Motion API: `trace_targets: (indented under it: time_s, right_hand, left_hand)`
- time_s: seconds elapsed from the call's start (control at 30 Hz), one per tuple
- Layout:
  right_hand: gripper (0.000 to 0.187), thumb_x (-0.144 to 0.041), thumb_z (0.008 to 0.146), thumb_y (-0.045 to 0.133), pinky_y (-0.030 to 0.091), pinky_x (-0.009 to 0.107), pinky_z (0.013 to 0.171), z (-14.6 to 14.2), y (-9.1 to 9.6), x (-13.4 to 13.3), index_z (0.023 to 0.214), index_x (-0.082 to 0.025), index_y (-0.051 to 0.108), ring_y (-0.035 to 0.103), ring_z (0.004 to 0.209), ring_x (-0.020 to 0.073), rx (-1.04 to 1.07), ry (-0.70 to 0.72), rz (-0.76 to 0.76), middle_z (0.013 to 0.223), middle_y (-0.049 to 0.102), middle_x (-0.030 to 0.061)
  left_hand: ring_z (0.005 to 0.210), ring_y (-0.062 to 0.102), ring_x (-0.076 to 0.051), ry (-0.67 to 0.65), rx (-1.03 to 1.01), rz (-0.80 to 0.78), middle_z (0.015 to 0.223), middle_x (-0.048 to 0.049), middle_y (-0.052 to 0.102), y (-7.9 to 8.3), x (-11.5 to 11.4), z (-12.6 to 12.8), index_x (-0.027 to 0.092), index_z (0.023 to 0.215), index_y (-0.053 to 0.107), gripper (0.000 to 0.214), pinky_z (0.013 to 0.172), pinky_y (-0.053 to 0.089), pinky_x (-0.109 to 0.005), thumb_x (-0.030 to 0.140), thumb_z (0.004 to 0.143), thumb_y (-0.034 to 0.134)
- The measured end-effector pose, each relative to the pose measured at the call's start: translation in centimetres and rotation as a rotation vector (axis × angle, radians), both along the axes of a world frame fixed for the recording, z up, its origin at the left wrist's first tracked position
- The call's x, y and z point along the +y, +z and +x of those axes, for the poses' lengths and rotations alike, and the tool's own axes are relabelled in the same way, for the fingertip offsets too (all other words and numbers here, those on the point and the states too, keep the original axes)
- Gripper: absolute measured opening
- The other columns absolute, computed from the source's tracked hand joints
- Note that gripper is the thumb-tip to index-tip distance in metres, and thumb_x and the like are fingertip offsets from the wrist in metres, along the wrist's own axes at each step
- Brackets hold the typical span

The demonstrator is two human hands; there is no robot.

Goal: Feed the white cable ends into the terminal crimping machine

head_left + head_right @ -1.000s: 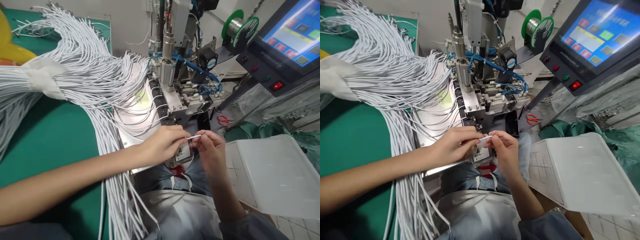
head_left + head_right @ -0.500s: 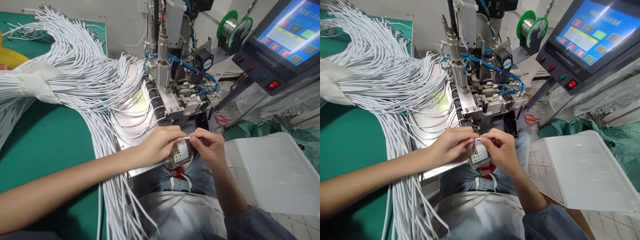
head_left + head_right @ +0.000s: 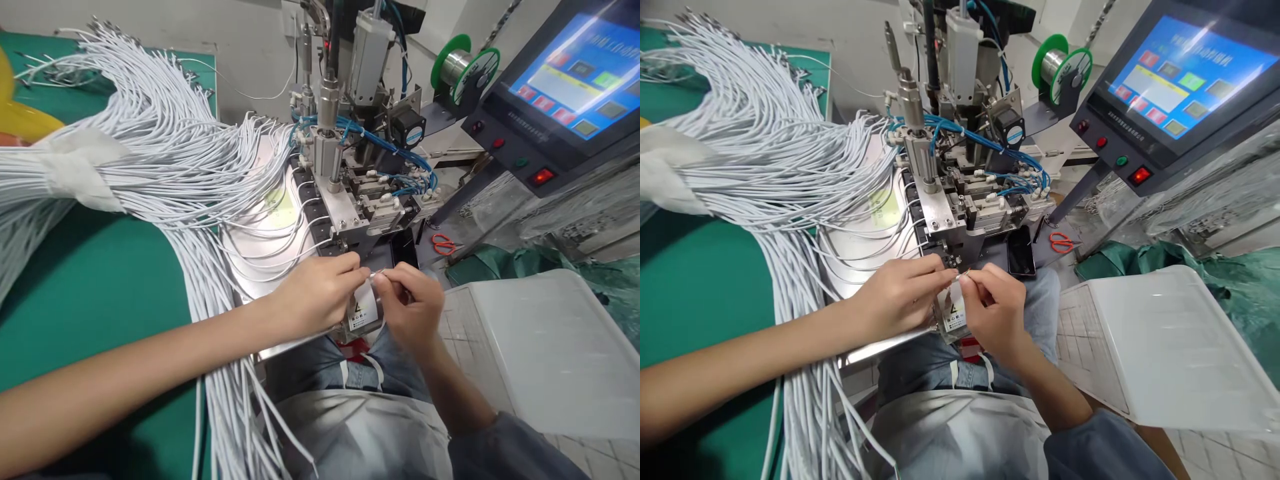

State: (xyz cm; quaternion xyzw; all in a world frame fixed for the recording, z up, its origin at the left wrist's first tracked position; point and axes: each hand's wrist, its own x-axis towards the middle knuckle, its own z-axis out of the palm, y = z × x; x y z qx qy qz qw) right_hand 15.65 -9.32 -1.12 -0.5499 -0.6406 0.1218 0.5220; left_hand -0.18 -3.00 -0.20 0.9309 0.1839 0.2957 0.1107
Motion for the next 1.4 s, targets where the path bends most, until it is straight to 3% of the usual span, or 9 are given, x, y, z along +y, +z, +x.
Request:
trace_targets:
  time_s: [0.1, 0.3, 0.43, 0.53, 0.77, 0.9, 1.07, 1.27, 1.4]
  right_hand:
    - [0.022, -0.013, 0.079, 0.056, 0.026, 0.023, 0.046, 0.6, 0.4, 0.5, 0.058, -0.016, 0.055, 0.032, 0.048, 0.0067, 0.005, 0.125, -0.112, 0.050, 0.031, -0.0063]
    - [0.018, -0.016, 0.082, 0.056, 0.025, 0.024, 0.046, -0.6, -0.8, 0.7, 0.064, -0.016, 0.060, 0.033, 0.049, 0.0072, 0.226, 0.038, -0.021, 0.053, 0.034, -0.0053]
    - [0.018, -0.020, 0.083, 0.055, 0.025, 0.024, 0.045, -1.3, -1.6, 0.6, 0.067, -0.016, 0.062, 0.032, 0.049, 0.0075, 0.268, -0.029, -0.035, 0.054, 0.035, -0.0048]
    - [0.018, -0.019, 0.083, 0.055, 0.024, 0.024, 0.045, -1.3, -1.5, 0.6, 0.068, -0.016, 0.063, 0.031, 0.048, 0.0075, 0.135, -0.087, 0.007, 0.052, 0.034, -0.0054]
    - [0.026, -0.015, 0.081, 0.055, 0.024, 0.025, 0.047, -0.1, -0.1, 1.1, 0.055, -0.016, 0.051, 0.029, 0.047, 0.0066, -0.150, -0.016, -0.106, 0.050, 0.029, -0.0064]
    - [0.025, -0.014, 0.081, 0.054, 0.026, 0.023, 0.047, -0.1, -0.1, 1.5, 0.056, -0.016, 0.052, 0.031, 0.047, 0.0070, 0.026, 0.069, -0.097, 0.049, 0.028, -0.0068]
    - [0.018, -0.015, 0.081, 0.055, 0.027, 0.023, 0.047, -0.6, -1.2, 1.5, 0.064, -0.016, 0.061, 0.034, 0.049, 0.0073, 0.182, -0.006, -0.017, 0.053, 0.037, -0.0052]
    - [0.022, -0.021, 0.078, 0.055, 0.028, 0.023, 0.047, 0.4, -2.8, 3.1, 0.058, -0.015, 0.061, 0.039, 0.052, 0.0083, 0.304, 0.066, -0.278, 0.056, 0.043, -0.0032]
    - [0.014, -0.023, 0.070, 0.059, 0.032, 0.023, 0.048, 0.5, -4.2, 4.5, 0.057, -0.016, 0.060, 0.039, 0.051, 0.0085, 0.444, -0.013, -0.365, 0.053, 0.044, -0.0041]
  left_hand:
    - [0.054, 0.044, -0.011, 0.047, 0.059, 0.134, 0.069, -0.0036, 0.054, -0.1, 0.1, -0.2, 0.010, 0.085, 0.064, 0.027, 0.047, 0.031, -0.023, 0.008, 0.082, 0.037]
    - [0.060, 0.053, -0.007, 0.042, -0.202, -0.382, 0.065, 0.0011, 0.057, -0.4, -0.3, 0.4, 0.014, 0.082, 0.066, 0.015, 0.055, 0.039, -0.017, 0.012, 0.084, 0.051]
    - [0.055, 0.051, -0.006, 0.031, -0.242, -0.515, 0.061, 0.0025, 0.056, -0.6, -0.5, 0.7, 0.014, 0.077, 0.067, 0.014, 0.053, 0.038, -0.016, 0.012, 0.083, 0.055]
    - [0.054, 0.049, -0.007, 0.063, -0.217, -0.444, 0.060, 0.0018, 0.055, -0.7, -0.4, 0.6, 0.013, 0.076, 0.066, 0.017, 0.052, 0.037, -0.017, 0.016, 0.085, 0.052]
    - [0.055, 0.046, -0.010, 0.098, 0.042, 0.106, 0.065, -0.0034, 0.055, -0.9, 0.4, 0.0, 0.011, 0.081, 0.064, 0.024, 0.049, 0.034, -0.021, 0.013, 0.087, 0.041]
    - [0.059, 0.051, -0.010, 0.106, -0.088, -0.154, 0.066, -0.0017, 0.058, -0.7, 0.3, 0.2, 0.013, 0.082, 0.066, 0.020, 0.053, 0.038, -0.020, 0.015, 0.086, 0.047]
    - [0.060, 0.055, -0.008, 0.023, -0.177, -0.576, 0.066, 0.0013, 0.060, -0.2, 0.2, 0.6, 0.015, 0.080, 0.068, 0.014, 0.056, 0.041, -0.018, 0.018, 0.085, 0.055]
    - [0.067, 0.054, -0.011, 0.067, 0.159, -0.380, 0.078, -0.0035, 0.055, -0.8, 1.4, 0.2, 0.014, 0.095, 0.065, 0.026, 0.061, 0.042, -0.022, 0.021, 0.092, 0.041]
    - [0.065, 0.053, -0.012, 0.145, 0.283, -0.290, 0.080, -0.0047, 0.052, -1.7, 2.3, 0.2, 0.013, 0.097, 0.065, 0.028, 0.058, 0.042, -0.024, 0.020, 0.092, 0.038]
